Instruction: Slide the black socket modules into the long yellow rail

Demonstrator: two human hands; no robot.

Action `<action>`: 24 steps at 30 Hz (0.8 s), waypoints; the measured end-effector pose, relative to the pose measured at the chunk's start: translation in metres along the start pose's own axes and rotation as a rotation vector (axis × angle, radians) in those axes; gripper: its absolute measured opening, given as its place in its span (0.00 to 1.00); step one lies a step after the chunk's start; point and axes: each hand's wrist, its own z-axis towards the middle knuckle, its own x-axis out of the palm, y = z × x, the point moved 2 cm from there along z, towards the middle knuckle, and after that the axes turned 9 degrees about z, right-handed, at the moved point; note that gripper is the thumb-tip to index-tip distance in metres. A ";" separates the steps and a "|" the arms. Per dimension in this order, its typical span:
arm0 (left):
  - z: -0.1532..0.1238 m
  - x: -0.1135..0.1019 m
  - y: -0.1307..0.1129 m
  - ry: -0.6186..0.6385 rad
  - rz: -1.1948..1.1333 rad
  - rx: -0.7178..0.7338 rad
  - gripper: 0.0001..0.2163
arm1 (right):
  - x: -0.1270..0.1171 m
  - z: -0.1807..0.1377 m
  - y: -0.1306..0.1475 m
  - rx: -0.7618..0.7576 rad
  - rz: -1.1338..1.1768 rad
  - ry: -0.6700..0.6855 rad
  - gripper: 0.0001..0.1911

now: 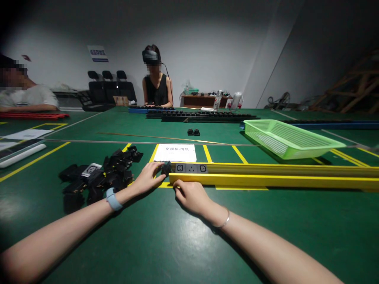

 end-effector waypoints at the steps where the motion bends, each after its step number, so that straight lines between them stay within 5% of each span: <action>1: 0.000 0.001 0.000 0.005 0.012 0.011 0.21 | 0.000 0.000 0.000 -0.006 0.012 0.001 0.11; 11: -0.001 0.004 0.004 -0.002 0.041 0.050 0.25 | -0.002 -0.002 0.002 0.029 -0.018 -0.037 0.30; 24: -0.001 0.002 0.002 -0.001 0.038 0.052 0.22 | 0.001 -0.001 0.005 0.092 -0.142 -0.075 0.29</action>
